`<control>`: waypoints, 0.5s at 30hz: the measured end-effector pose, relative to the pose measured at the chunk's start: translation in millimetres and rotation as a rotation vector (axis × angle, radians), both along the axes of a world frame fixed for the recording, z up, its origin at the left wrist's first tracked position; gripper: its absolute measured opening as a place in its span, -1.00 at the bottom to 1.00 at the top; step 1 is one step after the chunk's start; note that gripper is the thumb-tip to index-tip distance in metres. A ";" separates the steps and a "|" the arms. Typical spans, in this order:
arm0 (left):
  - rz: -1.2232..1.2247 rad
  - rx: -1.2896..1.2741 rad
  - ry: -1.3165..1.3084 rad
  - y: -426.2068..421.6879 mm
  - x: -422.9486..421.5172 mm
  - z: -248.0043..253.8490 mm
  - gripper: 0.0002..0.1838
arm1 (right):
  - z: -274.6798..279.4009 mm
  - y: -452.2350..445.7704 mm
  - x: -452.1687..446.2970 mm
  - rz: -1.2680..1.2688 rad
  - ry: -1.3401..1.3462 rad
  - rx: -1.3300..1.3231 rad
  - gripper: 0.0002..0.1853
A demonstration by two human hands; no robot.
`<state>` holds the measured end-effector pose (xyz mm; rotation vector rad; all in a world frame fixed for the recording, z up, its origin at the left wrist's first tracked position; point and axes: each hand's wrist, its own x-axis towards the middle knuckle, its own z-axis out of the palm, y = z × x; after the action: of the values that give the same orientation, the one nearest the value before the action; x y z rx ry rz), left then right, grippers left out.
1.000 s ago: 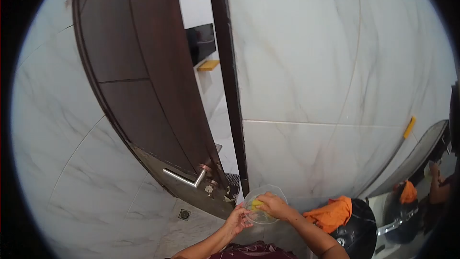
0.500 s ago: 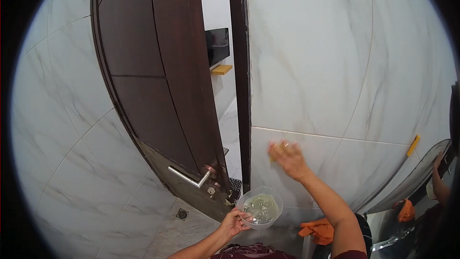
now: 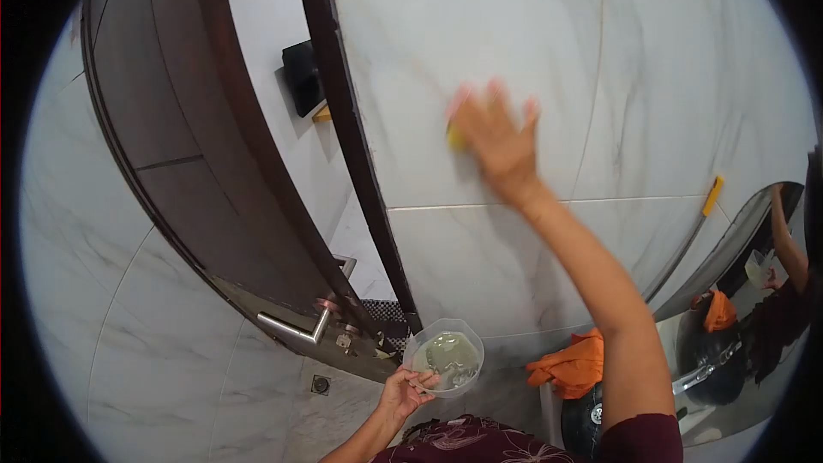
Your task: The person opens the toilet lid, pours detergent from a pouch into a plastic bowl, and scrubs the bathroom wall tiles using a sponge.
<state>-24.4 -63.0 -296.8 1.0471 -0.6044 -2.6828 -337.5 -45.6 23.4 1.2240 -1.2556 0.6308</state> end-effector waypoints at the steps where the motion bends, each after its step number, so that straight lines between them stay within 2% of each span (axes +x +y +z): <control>1: -0.001 0.001 0.009 0.7 -1.2 0.3 -0.30 | -44.5 -7.3 -3.7 -0.124 0.165 0.078 -0.51; 2: -0.005 0.002 0.019 1.9 -2.7 0.3 -0.30 | -89.4 -9.3 2.8 -0.253 0.318 0.168 -0.49; 5: -0.001 0.046 0.102 1.8 -2.9 -0.6 -0.51 | -191.1 8.3 10.6 -0.064 0.492 0.612 -0.51; 6: -0.006 0.022 0.099 0.1 -5.2 3.3 -0.50 | -201.9 6.5 6.0 0.003 0.472 0.622 -0.51; 8: -0.015 -0.011 0.076 7.1 2.0 11.1 -0.46 | -185.3 5.1 2.1 0.061 0.382 0.547 -0.52; 12: -0.010 -0.008 -0.004 6.0 2.7 9.2 -0.36 | -37.6 22.3 -20.6 -0.068 0.099 0.111 -0.54; 15: -0.025 -0.044 -0.016 1.1 7.6 5.8 -0.32 | 16.7 62.8 -64.2 -0.223 -0.192 -0.262 -0.47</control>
<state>-16.8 -61.9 -290.9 1.0569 -0.6808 -2.6722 -401.6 17.2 40.2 0.8091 -1.3961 0.7348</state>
